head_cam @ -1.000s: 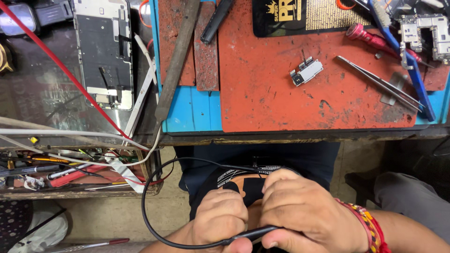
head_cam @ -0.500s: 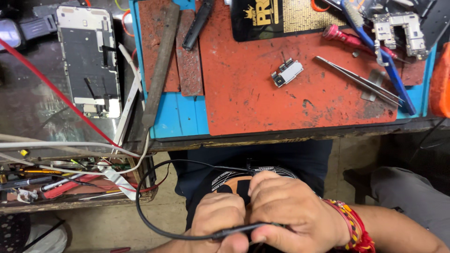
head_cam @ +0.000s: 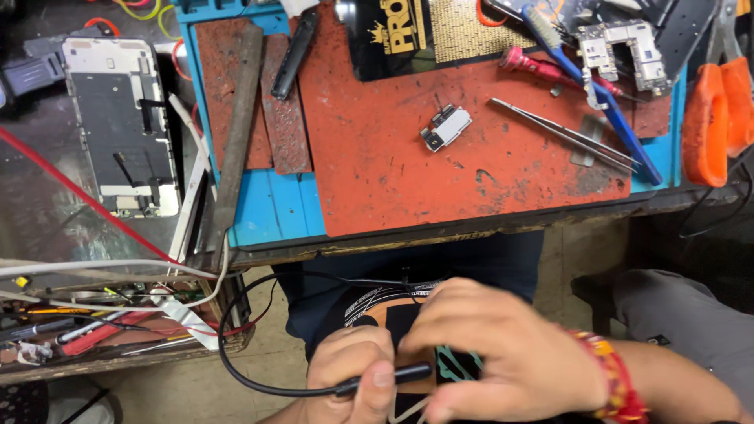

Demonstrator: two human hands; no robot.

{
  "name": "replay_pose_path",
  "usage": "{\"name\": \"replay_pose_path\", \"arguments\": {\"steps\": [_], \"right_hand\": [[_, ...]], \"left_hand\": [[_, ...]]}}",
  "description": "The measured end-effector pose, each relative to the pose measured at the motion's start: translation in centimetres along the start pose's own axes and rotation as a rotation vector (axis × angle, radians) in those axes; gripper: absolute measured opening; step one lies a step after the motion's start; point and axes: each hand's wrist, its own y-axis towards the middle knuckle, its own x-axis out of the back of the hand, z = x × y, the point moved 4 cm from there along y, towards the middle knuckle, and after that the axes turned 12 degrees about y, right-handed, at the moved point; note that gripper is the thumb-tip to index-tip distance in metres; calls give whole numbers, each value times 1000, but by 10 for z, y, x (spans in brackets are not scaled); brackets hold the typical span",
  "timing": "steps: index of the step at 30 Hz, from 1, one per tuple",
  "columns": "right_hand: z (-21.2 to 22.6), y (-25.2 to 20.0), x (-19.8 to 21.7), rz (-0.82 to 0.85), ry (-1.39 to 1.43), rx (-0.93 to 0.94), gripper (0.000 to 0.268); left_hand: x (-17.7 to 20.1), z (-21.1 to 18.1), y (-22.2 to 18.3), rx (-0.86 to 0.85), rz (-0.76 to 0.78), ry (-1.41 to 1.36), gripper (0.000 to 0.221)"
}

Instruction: The person joins the internal wiring of a pair of neckband headphones, then fits the plastic casing sections together using a pair of tweezers and their hands at a workstation.

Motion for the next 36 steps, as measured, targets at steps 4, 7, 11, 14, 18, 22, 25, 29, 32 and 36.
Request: {"name": "replay_pose_path", "arguments": {"steps": [4, 7, 11, 14, 18, 22, 25, 29, 32, 36], "right_hand": [[15, -38, 60, -461, -174, -181, 42], [24, -69, 102, -854, -361, -264, 29], [32, -75, 137, -755, -1100, -241, 46], [27, -84, 155, -718, -1266, -331, 55], [13, -117, 178, -918, -769, -415, 46], [0, -160, 196, -1133, -301, -245, 45], [0, -188, 206, -1165, -95, -48, 40], [4, -222, 213, -1293, 43, -20, 37], [9, -234, 209, -1305, -11, -71, 34], [7, -218, 201, -1249, -200, -130, 30]], "left_hand": [[4, 3, -5, 38, -126, 11, 38], [0, 4, -9, 109, -279, 20, 45], [-2, 8, -12, 226, -397, -3, 52], [1, 9, -12, 251, -450, -23, 51], [1, 10, -20, 295, -527, -41, 46], [0, 24, -29, 321, -515, -66, 45], [0, 33, -33, 232, -468, -179, 45], [6, 37, -29, 146, -375, -234, 46], [11, 38, -21, 120, -238, -296, 49], [4, 42, -22, 140, -322, -313, 52]]}}
